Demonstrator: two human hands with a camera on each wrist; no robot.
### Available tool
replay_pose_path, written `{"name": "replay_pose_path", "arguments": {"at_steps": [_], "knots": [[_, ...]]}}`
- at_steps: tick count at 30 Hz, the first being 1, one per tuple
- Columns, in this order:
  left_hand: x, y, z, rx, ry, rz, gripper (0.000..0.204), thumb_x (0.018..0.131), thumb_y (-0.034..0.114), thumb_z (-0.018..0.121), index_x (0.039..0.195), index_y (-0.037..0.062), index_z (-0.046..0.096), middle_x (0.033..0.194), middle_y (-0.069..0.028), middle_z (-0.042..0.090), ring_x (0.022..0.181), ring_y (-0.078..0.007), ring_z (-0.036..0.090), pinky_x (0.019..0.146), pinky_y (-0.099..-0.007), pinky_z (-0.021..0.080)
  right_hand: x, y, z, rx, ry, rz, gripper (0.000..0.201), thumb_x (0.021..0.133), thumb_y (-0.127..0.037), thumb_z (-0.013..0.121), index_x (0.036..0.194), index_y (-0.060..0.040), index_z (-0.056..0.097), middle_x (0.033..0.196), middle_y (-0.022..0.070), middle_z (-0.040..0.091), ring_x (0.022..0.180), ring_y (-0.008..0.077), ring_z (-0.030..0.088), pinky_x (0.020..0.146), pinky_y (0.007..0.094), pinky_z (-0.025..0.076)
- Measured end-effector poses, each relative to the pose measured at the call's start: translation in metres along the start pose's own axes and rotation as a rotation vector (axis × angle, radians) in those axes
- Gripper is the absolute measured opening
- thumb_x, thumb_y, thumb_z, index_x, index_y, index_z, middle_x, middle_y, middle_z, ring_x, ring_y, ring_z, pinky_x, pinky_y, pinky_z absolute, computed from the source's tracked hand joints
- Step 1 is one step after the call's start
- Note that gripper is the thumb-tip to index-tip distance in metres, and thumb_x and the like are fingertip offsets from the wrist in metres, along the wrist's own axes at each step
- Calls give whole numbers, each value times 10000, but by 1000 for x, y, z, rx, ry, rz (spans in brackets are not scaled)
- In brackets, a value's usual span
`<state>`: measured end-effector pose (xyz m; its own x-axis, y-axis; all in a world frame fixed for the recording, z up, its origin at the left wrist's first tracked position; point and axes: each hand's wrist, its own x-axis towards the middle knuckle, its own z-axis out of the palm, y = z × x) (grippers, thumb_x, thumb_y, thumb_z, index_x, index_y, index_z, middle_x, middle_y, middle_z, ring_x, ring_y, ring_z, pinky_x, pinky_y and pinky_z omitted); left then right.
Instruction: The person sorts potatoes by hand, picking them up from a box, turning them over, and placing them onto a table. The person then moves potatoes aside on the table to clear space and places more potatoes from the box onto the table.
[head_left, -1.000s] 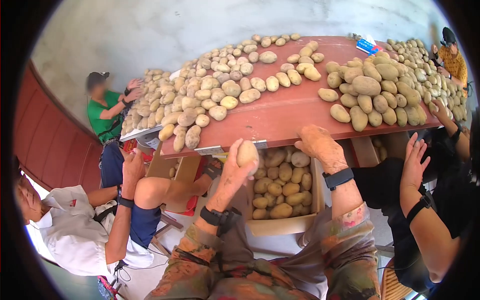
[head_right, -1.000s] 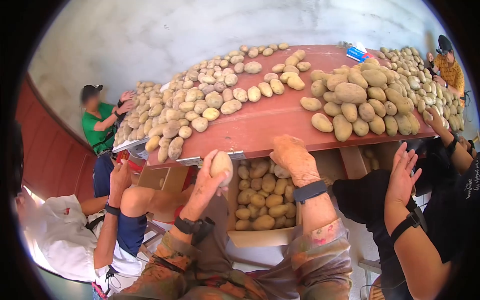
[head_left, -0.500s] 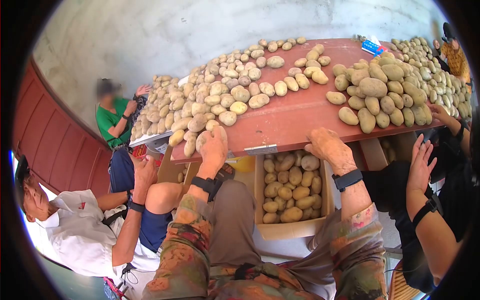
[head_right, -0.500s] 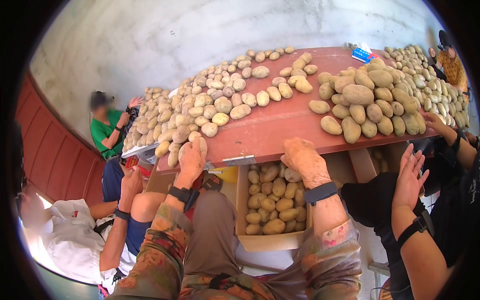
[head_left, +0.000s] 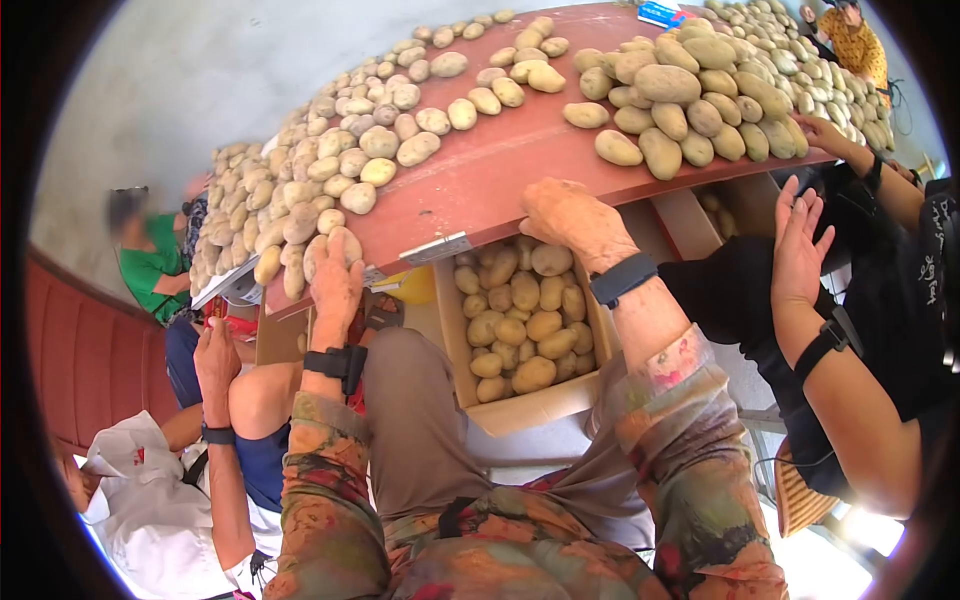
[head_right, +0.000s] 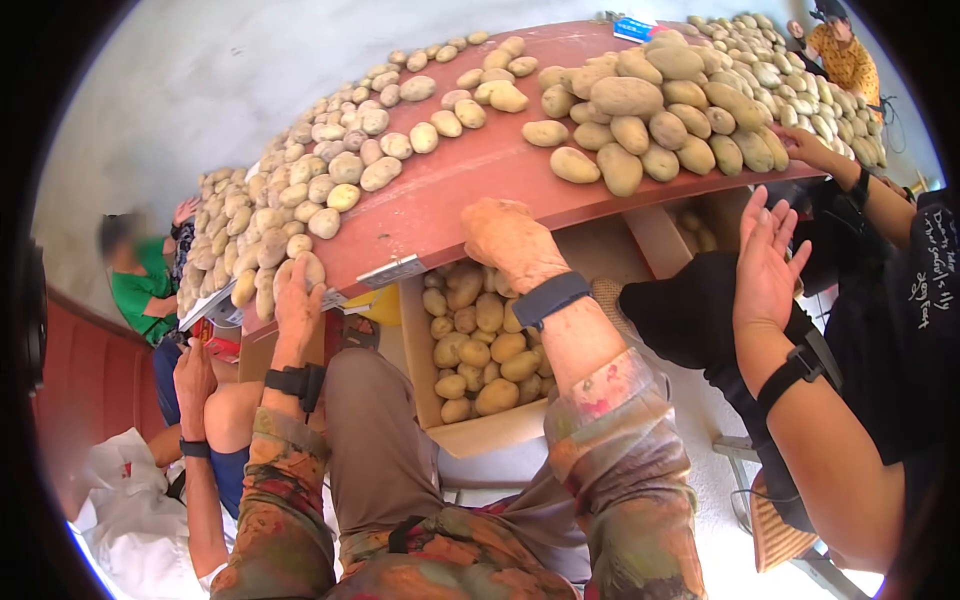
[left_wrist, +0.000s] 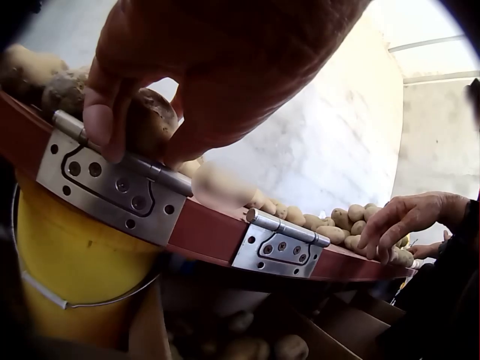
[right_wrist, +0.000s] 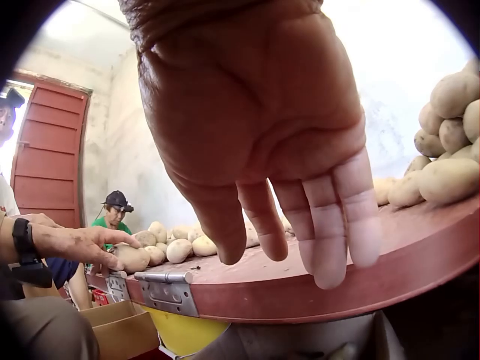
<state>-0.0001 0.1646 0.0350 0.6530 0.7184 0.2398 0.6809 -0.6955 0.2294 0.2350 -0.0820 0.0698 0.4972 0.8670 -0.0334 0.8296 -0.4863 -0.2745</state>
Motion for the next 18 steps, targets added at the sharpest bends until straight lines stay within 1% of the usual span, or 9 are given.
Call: {"name": "replay_pose_path", "arguments": {"at_steps": [4, 5, 7, 8, 11, 14, 18], "knots": [[-2, -4, 6, 11, 111, 125, 559, 808, 133, 632, 1327, 128, 422, 1322, -227, 384, 1139, -438, 474, 893, -491, 446, 0, 1, -1, -12, 8, 7, 224, 789, -66, 547, 947, -11, 696, 978, 204, 669, 964, 350, 645, 818, 426, 524], [-3, -5, 8, 47, 148, 167, 542, 810, 97, 624, 1317, 119, 430, 1313, -229, 384, 1132, -442, 476, 882, -483, 451, 0, 1, 0, -17, 10, 12, 226, 794, -65, 546, 954, -11, 696, 989, 203, 668, 969, 351, 644, 820, 423, 524], [-6, -3, 7, 53, 169, 191, 542, 807, 82, 624, 1313, 114, 432, 1310, -227, 386, 1127, -440, 478, 883, -478, 451, 4, -2, 0, -24, -41, 28, 231, 805, -66, 540, 970, -10, 692, 1008, 201, 666, 979, 348, 643, 826, 422, 523], [-7, -1, 6, 56, 180, 201, 542, 805, 74, 624, 1311, 112, 432, 1309, -226, 387, 1125, -440, 479, 884, -476, 451, 5, -2, -1, -29, -68, 34, 234, 810, -66, 537, 978, -9, 690, 1018, 200, 665, 985, 346, 642, 830, 422, 523], [-4, 5, 4, -10, 159, 160, 565, 787, 41, 619, 1321, 118, 450, 1263, -198, 443, 1118, -388, 487, 938, -429, 416, 3, -5, -5, -44, -77, 12, 240, 820, -71, 534, 995, -6, 685, 1032, 198, 663, 993, 340, 642, 839, 423, 521], [4, -3, 12, 15, 183, 221, 543, 792, 70, 640, 1298, 111, 447, 1274, -204, 416, 1109, -421, 491, 894, -467, 441, 6, -5, -4, -61, -78, 6, 247, 817, -71, 539, 1009, -11, 682, 1051, 199, 657, 1000, 342, 638, 846, 422, 519], [6, -2, 17, 4, 190, 183, 541, 775, 85, 662, 1279, 96, 468, 1248, -199, 441, 1112, -404, 491, 909, -458, 433, 6, -5, -4, -26, -96, 57, 251, 817, -77, 546, 1021, -22, 681, 1069, 186, 655, 1013, 337, 633, 845, 422, 519]]}}
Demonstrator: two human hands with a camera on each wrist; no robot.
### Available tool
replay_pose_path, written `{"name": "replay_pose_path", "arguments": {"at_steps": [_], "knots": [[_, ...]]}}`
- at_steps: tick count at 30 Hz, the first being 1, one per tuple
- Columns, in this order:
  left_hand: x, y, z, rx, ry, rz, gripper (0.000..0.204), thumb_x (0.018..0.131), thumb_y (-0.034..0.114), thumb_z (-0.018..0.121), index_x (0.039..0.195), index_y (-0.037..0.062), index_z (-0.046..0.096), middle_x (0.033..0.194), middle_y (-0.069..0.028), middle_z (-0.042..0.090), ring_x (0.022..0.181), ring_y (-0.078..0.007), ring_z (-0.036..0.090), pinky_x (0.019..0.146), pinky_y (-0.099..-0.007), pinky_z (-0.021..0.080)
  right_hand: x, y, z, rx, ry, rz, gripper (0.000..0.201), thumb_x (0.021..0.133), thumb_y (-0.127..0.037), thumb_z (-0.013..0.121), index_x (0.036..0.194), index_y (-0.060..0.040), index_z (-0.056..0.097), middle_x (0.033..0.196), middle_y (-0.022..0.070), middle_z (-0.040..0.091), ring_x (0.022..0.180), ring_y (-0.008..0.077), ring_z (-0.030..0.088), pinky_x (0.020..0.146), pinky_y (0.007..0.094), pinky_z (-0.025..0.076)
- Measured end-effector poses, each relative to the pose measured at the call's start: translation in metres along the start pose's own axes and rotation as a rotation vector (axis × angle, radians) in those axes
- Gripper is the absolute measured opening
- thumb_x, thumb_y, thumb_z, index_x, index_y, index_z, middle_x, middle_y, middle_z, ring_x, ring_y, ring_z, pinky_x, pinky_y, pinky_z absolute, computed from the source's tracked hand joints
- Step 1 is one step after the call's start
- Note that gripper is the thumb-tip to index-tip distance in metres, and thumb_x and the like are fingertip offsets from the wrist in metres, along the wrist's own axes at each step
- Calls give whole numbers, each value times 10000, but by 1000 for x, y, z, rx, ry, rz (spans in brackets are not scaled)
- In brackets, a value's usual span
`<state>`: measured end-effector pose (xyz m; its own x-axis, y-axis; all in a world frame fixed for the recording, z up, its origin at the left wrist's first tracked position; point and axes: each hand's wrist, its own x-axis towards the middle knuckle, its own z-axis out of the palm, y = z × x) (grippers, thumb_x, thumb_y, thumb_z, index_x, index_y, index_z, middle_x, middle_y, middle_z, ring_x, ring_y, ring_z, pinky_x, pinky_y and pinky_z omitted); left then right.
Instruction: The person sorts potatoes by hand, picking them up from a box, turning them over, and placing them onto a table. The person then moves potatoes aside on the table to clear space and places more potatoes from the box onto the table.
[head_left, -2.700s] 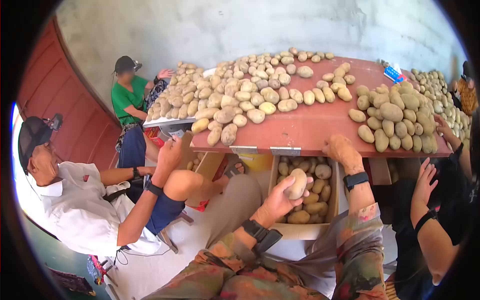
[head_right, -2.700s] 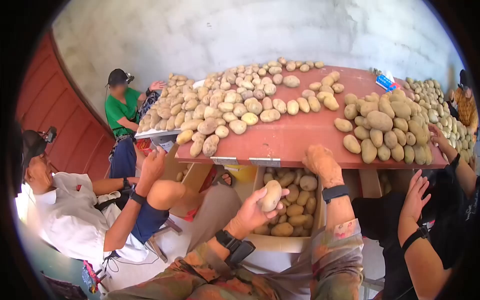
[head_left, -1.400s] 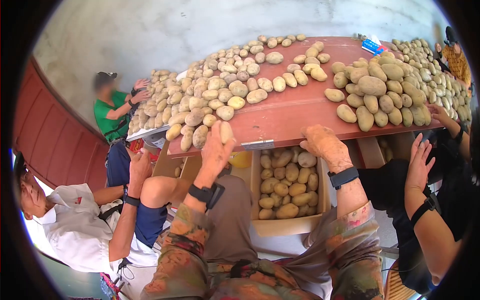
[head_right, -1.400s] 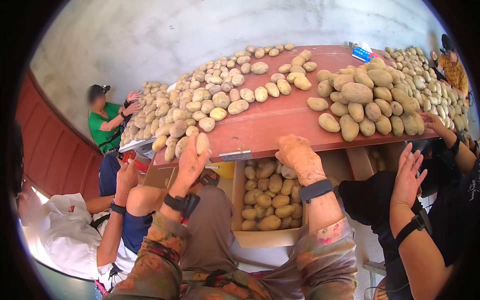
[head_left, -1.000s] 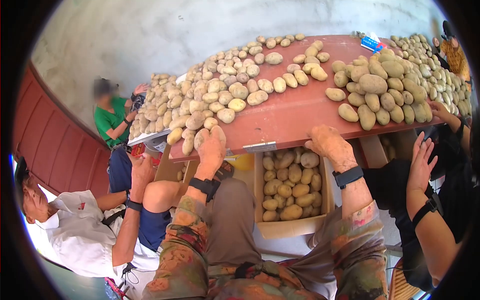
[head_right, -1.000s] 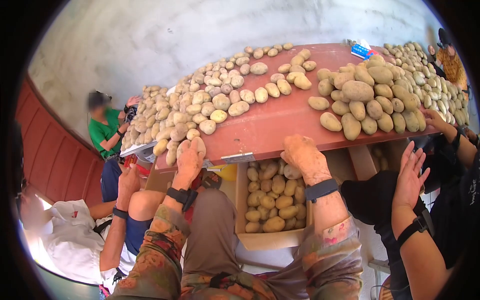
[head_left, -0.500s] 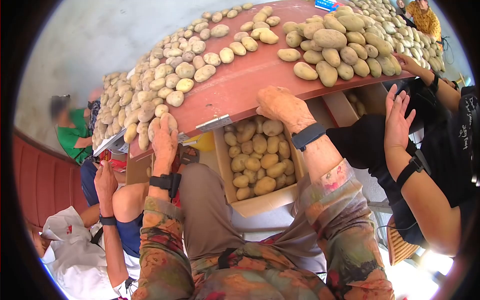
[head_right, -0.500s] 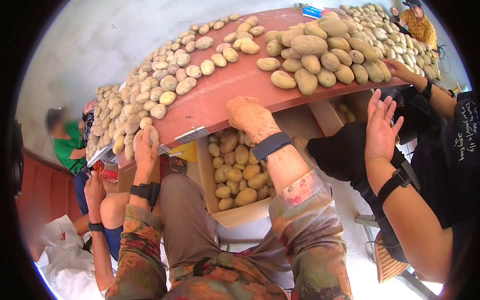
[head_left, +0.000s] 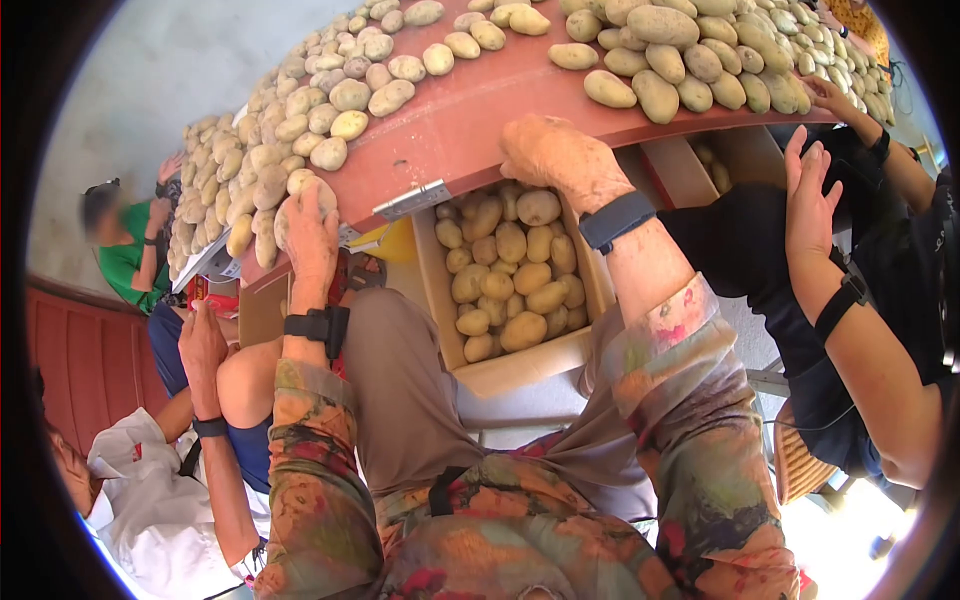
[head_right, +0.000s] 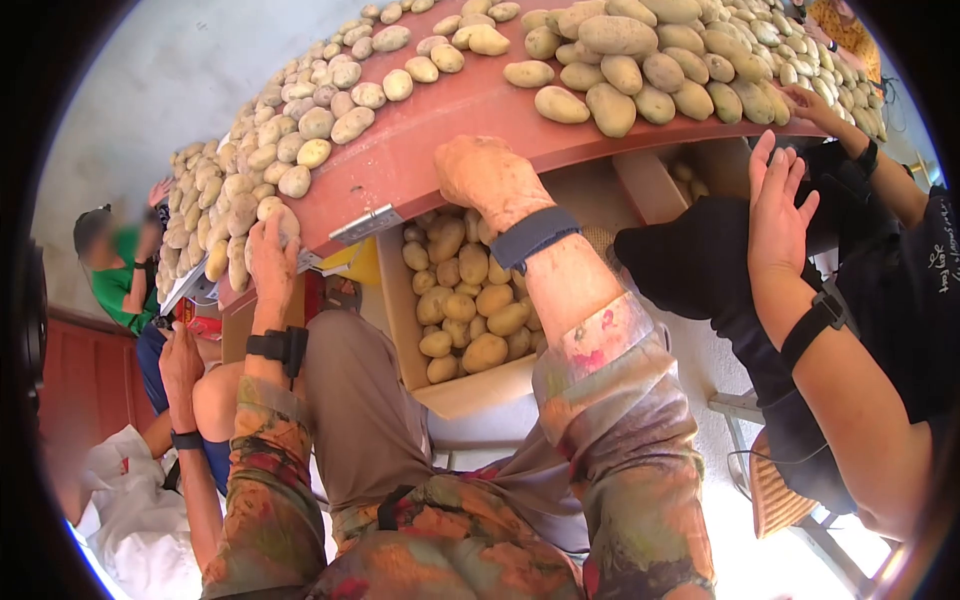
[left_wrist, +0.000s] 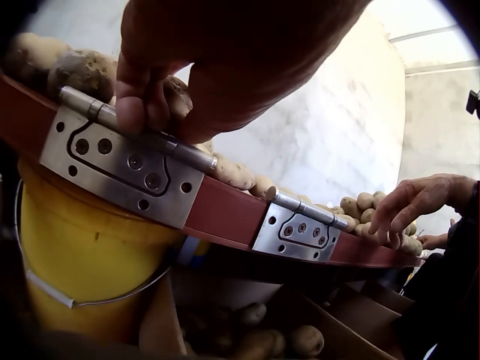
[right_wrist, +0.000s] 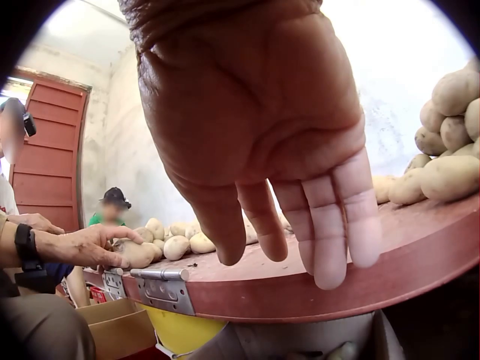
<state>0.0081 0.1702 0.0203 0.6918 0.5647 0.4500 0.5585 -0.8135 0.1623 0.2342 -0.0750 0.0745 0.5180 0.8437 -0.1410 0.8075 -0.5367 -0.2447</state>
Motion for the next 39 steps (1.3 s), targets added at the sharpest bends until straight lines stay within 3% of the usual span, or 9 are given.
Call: {"name": "replay_pose_path", "arguments": {"at_steps": [8, 12, 15, 18, 19, 27, 33, 36, 39], "knots": [[-7, -13, 3, 19, 86, 16, 559, 797, 140, 658, 1321, 103, 465, 1336, -224, 412, 1144, -395, 478, 955, -421, 411, -9, -3, -7, -7, 6, -35, 261, 811, -79, 550, 1033, -25, 677, 1089, 183, 648, 1016, 336, 629, 844, 422, 519], [-19, 55, -36, 82, 92, -62, 504, 804, 164, 654, 1267, 56, 488, 1325, -246, 421, 1123, -407, 502, 919, -440, 440, -6, -2, -4, 22, 30, -15, 268, 812, -81, 542, 1037, -29, 677, 1090, 177, 648, 1018, 333, 629, 841, 419, 520], [-27, 85, -41, -156, -102, 108, 411, 821, 199, 645, 1190, 52, 543, 1232, -206, 536, 1040, -366, 571, 845, -417, 474, 6, -1, 5, -6, 37, -29, 271, 816, -80, 528, 1036, -30, 678, 1090, 173, 649, 1021, 336, 627, 839, 421, 521], [-46, 109, -10, -457, -288, 201, 286, 808, 191, 654, 1060, 69, 595, 918, -164, 636, 861, -355, 618, 759, -403, 490, 1, -8, -3, 45, 43, 5, 269, 819, -80, 516, 1025, -34, 683, 1084, 174, 650, 1018, 343, 627, 836, 427, 522], [-53, 122, -4, -376, -342, 235, 266, 802, 190, 661, 1033, 73, 596, 902, -166, 624, 855, -357, 610, 746, -418, 489, -2, -11, -6, 59, 38, 2, 268, 820, -79, 514, 1022, -35, 684, 1082, 176, 651, 1016, 345, 628, 835, 431, 523], [-100, 178, 57, -342, -712, 254, 279, 797, 175, 673, 1035, 44, 610, 996, -167, 644, 899, -357, 611, 762, -424, 484, 7, -3, 8, 61, 102, -1, 243, 816, -194, 586, 942, -9, 681, 931, 173, 677, 929, 348, 641, 806, 430, 519], [-135, 166, 142, -613, -767, 386, 402, 805, 163, 653, 1175, 48, 547, 1041, -202, 623, 983, -364, 586, 803, -426, 478, 3, -2, 1, 45, 71, 10, 237, 822, -192, 603, 953, -10, 680, 870, 157, 686, 905, 335, 651, 796, 421, 524], [-138, 179, 148, -461, -840, 352, 281, 756, 117, 644, 1014, 54, 551, 941, -199, 623, 949, -371, 597, 757, -454, 484, 1, 0, 3, 63, 119, 6, 241, 830, -193, 603, 972, -13, 677, 873, 155, 686, 911, 332, 651, 797, 422, 524], [-142, 181, 166, -457, -843, 395, 304, 755, 125, 646, 1035, 64, 543, 972, -201, 615, 978, -378, 585, 784, -462, 474, -7, -1, -2, 94, 149, 14, 226, 819, -147, 578, 970, -15, 682, 915, 159, 683, 923, 331, 653, 792, 421, 529]]}}
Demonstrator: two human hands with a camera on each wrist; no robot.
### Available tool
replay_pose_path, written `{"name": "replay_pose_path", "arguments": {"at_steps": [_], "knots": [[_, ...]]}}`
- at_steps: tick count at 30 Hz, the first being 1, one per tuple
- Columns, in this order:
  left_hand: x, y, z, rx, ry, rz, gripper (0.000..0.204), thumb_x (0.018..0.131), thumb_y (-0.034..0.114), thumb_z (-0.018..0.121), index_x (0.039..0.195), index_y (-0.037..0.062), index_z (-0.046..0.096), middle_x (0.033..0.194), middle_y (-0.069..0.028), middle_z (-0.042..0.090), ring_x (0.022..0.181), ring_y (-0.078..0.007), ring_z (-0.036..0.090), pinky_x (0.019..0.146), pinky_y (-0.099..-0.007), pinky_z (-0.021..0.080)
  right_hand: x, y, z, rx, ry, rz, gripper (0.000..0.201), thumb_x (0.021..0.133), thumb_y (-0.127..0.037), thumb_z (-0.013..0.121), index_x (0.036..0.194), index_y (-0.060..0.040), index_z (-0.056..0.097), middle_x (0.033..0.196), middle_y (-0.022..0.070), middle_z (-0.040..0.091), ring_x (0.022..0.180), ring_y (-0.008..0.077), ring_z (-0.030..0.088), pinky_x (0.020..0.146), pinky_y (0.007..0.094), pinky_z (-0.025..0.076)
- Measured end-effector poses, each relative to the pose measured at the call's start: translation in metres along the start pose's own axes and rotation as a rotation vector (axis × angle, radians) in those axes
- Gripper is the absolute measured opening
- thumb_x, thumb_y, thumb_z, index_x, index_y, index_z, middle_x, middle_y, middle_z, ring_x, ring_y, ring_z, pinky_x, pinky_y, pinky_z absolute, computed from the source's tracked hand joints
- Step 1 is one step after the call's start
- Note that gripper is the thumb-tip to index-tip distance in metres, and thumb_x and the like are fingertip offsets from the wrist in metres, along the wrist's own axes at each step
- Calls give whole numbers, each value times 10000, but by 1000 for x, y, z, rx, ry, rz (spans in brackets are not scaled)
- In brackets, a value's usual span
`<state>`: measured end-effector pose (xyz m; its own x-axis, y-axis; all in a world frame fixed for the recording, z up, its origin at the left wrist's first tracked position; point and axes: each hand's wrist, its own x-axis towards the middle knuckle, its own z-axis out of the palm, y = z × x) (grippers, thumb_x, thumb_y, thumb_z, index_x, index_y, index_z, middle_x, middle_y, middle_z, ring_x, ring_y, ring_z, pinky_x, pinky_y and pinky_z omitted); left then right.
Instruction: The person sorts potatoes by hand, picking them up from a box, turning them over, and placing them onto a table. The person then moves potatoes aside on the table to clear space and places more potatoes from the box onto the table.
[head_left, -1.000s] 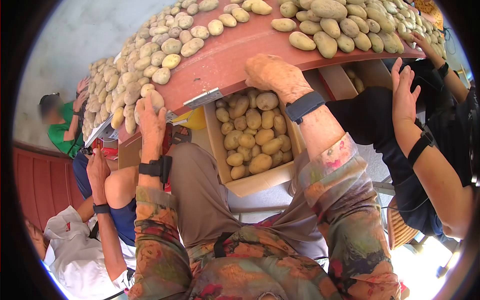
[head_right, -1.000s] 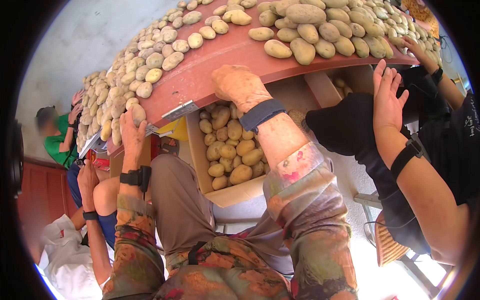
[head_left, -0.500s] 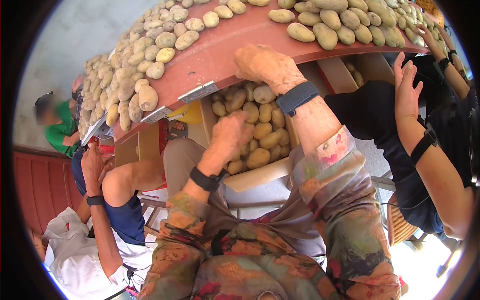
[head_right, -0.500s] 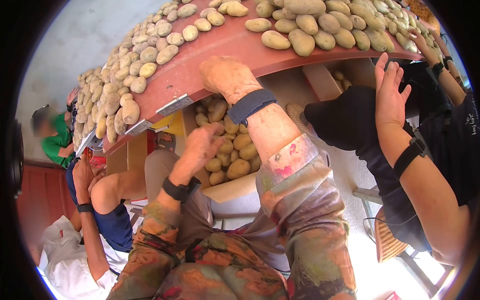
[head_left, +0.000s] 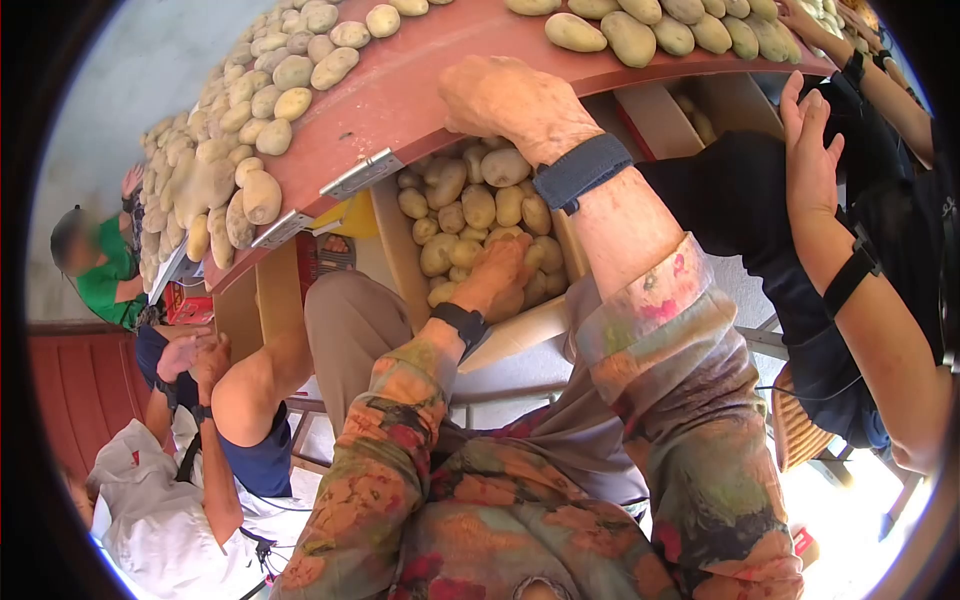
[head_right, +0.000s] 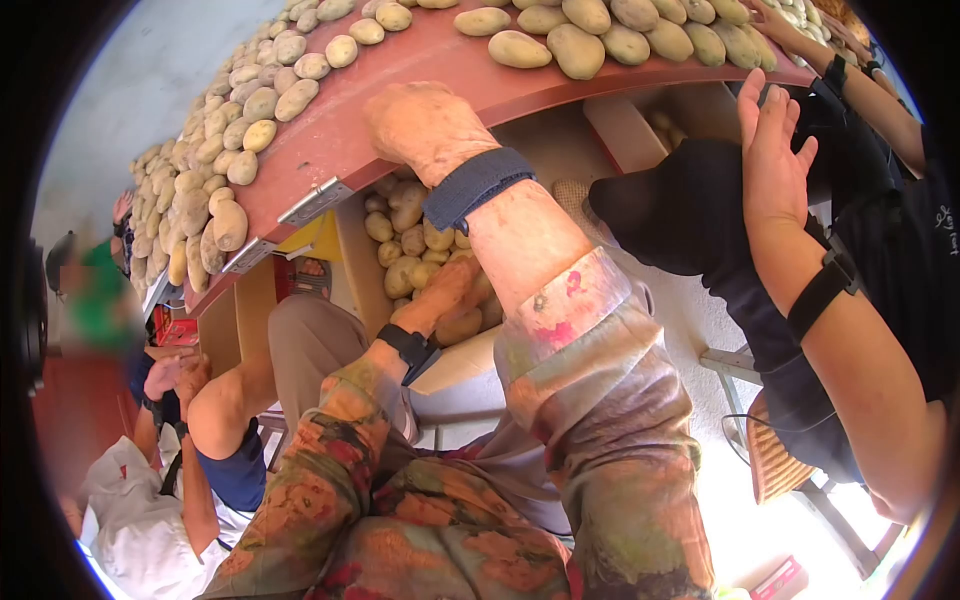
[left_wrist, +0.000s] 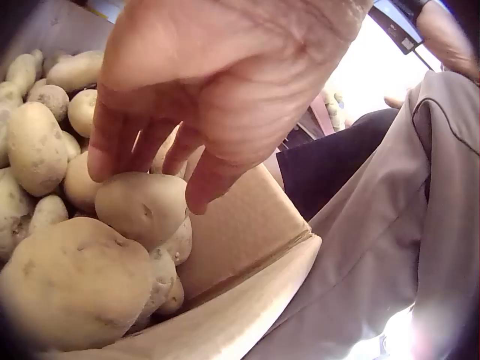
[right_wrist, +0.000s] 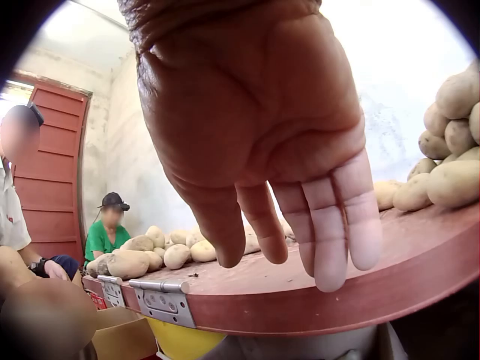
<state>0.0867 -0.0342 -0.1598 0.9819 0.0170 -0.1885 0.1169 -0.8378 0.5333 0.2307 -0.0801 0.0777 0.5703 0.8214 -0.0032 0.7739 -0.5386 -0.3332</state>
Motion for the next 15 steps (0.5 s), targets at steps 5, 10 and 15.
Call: {"name": "replay_pose_path", "arguments": {"at_steps": [5, 10, 15], "knots": [[1, -8, 33, 157, 70, 71, 237, 719, 120, 640, 949, 60, 627, 951, -174, 622, 961, -344, 582, 818, -422, 472, 8, 1, 10, 8, 87, -94, 209, 776, -55, 530, 889, -15, 701, 937, 188, 680, 902, 342, 666, 772, 425, 536], [16, -2, 32, 250, 179, 67, 170, 655, 149, 672, 800, 62, 693, 916, -181, 616, 947, -322, 580, 810, -412, 471, 14, 0, 13, -6, 46, -87, 219, 763, -151, 576, 868, 6, 686, 897, 238, 657, 894, 385, 638, 795, 462, 511], [-1, 40, 3, 63, -92, -86, 287, 795, 148, 612, 1050, 40, 538, 1039, -189, 599, 1018, -355, 562, 847, -437, 470, 17, 2, 14, -18, -37, -104, 209, 765, -168, 605, 892, -18, 675, 890, 223, 656, 888, 388, 630, 795, 466, 505]]}}
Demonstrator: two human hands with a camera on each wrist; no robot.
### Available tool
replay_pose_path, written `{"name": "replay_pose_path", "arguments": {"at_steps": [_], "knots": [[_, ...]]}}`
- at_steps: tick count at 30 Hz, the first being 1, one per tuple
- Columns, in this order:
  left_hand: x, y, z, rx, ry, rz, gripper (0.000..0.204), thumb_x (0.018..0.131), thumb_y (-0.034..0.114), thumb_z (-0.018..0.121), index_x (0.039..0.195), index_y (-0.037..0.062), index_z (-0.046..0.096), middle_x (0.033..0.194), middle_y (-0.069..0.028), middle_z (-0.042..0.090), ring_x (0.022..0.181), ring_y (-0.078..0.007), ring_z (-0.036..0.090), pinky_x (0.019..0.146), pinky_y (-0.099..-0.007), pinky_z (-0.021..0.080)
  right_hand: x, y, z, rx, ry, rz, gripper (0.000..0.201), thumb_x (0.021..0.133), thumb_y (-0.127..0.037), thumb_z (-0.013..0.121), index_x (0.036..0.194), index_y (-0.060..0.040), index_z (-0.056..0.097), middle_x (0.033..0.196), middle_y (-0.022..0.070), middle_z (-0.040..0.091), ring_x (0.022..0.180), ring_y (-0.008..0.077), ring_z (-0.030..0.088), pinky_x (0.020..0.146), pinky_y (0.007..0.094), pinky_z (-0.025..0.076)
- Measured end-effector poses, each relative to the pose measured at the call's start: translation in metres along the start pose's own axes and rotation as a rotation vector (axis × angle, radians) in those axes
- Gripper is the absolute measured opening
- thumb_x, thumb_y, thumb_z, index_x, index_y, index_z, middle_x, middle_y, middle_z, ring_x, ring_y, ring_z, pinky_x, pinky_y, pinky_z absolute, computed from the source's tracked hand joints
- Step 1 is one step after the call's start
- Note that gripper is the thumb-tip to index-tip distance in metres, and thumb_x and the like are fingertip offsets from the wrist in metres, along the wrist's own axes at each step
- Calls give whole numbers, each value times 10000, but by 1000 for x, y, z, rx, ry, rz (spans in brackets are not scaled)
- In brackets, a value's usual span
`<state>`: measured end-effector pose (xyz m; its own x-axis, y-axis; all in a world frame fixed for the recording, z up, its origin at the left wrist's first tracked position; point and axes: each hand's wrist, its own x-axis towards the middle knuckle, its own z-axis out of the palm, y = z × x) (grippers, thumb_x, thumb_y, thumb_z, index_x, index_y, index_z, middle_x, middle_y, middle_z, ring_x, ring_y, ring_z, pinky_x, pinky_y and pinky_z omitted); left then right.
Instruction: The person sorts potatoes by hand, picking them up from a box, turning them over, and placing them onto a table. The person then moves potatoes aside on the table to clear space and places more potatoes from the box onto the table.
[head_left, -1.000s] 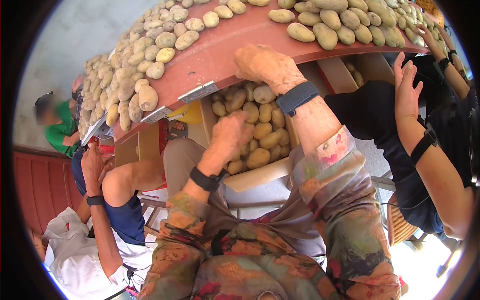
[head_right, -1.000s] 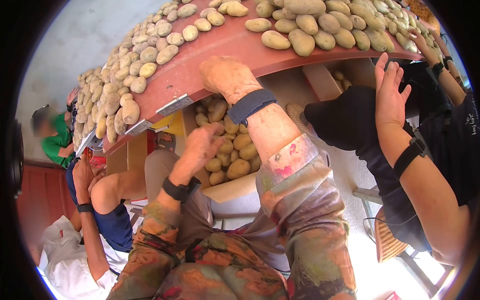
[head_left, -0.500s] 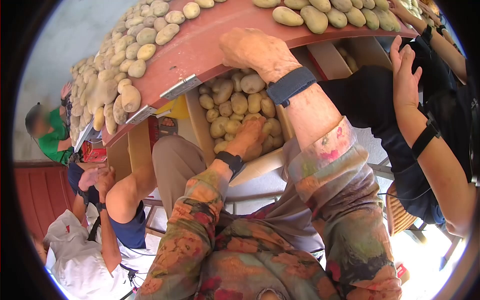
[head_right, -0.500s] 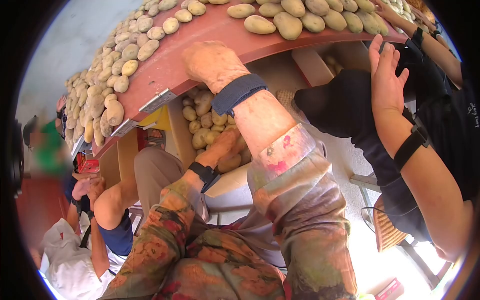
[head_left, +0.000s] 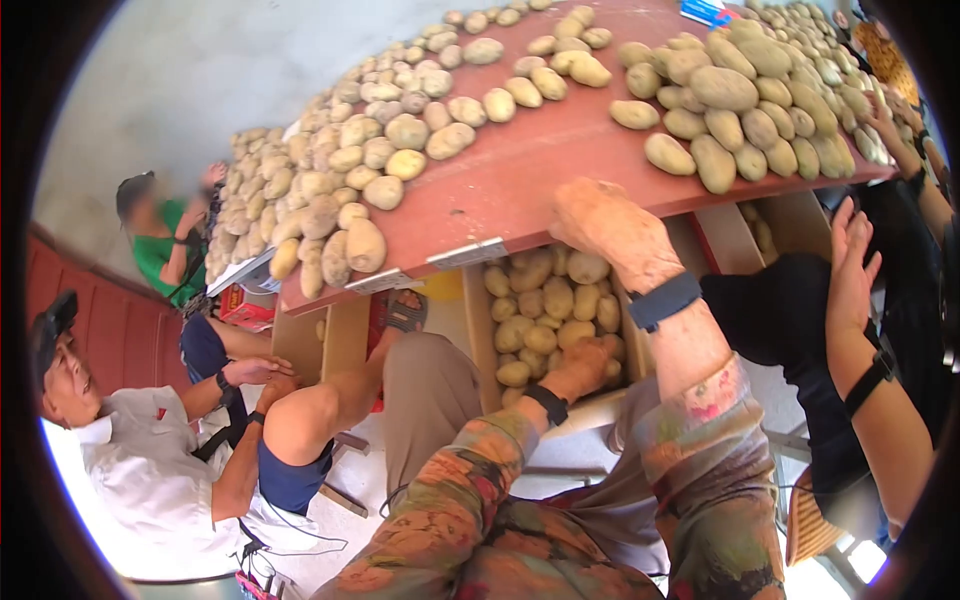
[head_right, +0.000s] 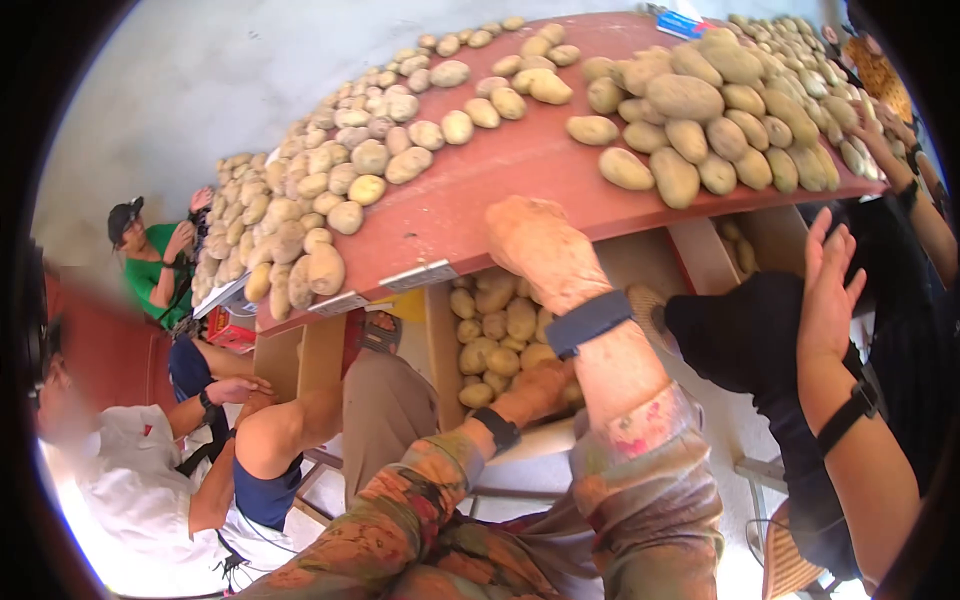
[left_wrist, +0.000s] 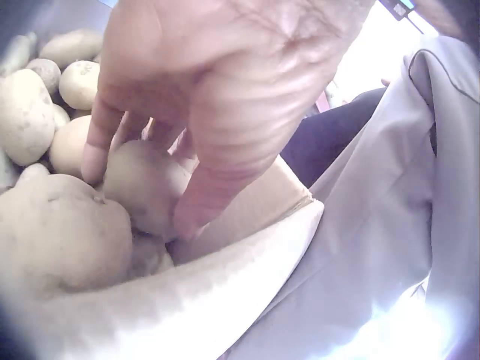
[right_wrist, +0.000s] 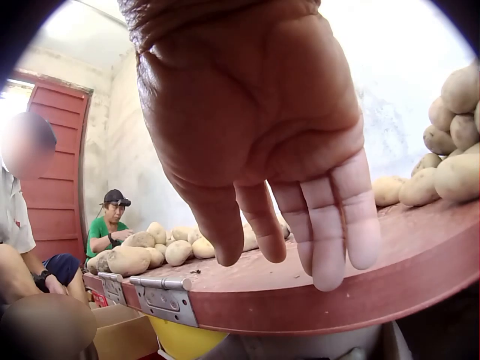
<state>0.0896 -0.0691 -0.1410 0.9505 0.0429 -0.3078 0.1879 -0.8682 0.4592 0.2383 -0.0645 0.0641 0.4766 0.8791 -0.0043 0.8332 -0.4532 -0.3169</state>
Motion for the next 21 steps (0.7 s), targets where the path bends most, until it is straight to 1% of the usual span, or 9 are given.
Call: {"name": "replay_pose_path", "arguments": {"at_steps": [3, 6, 7, 10, 12, 14, 16, 18, 21], "knots": [[2, 1, -1, 7, -118, -40, 555, 732, 65, 635, 1248, 65, 430, 1188, -188, 520, 1104, -376, 517, 882, -435, 470, 1, 6, 9, -3, 47, -41, 202, 764, -169, 630, 911, -32, 649, 874, 197, 652, 890, 376, 621, 786, 462, 503], [3, -2, 12, 49, -32, -18, 546, 720, 62, 640, 1221, 40, 426, 1147, -194, 520, 1080, -379, 523, 880, -433, 472, 2, 2, 7, -24, 1, -19, 197, 769, -164, 630, 913, -30, 648, 878, 192, 655, 890, 376, 620, 792, 459, 502], [0, -2, 13, 80, -1, 8, 550, 706, 62, 651, 1215, 62, 441, 1129, -195, 512, 1062, -379, 529, 868, -432, 474, 4, 1, 6, -16, -21, 14, 201, 775, -167, 640, 919, -28, 643, 882, 191, 656, 891, 375, 621, 795, 457, 502], [-11, 0, 7, 90, 90, 17, 542, 688, 87, 679, 1191, 88, 477, 1136, -200, 498, 1051, -379, 530, 838, -432, 484, 0, 0, 2, -12, 6, 3, 212, 778, -170, 653, 934, -28, 638, 890, 191, 657, 898, 372, 622, 797, 454, 503], [2, -22, 38, 54, 108, -65, 525, 676, 152, 702, 1165, 113, 516, 1096, -197, 490, 1013, -371, 541, 792, -444, 495, 0, -3, -2, -8, -22, 10, 216, 779, -171, 657, 940, -28, 635, 901, 190, 657, 911, 372, 619, 803, 453, 501], [-2, -6, -9, 134, -185, -162, 528, 674, 187, 711, 1162, 119, 525, 1072, -188, 488, 995, -362, 547, 774, -446, 499, 0, -4, -4, -4, -37, 11, 220, 781, -171, 658, 948, -29, 632, 909, 190, 657, 923, 372, 616, 811, 453, 498], [-32, 11, -60, 210, 10, -145, 521, 673, 211, 715, 1154, 125, 535, 1048, -173, 493, 974, -353, 557, 756, -441, 503, 1, -5, -3, 4, -39, 1, 224, 784, -171, 654, 957, -31, 630, 917, 189, 657, 934, 372, 613, 821, 453, 494], [-63, 18, -106, 252, 202, -116, 518, 669, 224, 723, 1147, 134, 543, 1016, -155, 497, 951, -343, 565, 736, -434, 508, 1, -5, -3, 20, -33, 0, 227, 785, -172, 653, 964, -33, 630, 924, 188, 656, 942, 369, 612, 828, 455, 491], [-88, 6, -148, 308, 479, -58, 523, 654, 206, 734, 1137, 139, 547, 967, -135, 492, 890, -337, 579, 709, -431, 514, 3, -6, -3, 4, -54, 6, 234, 787, -176, 650, 973, -35, 631, 931, 185, 657, 950, 365, 612, 834, 457, 488]]}}
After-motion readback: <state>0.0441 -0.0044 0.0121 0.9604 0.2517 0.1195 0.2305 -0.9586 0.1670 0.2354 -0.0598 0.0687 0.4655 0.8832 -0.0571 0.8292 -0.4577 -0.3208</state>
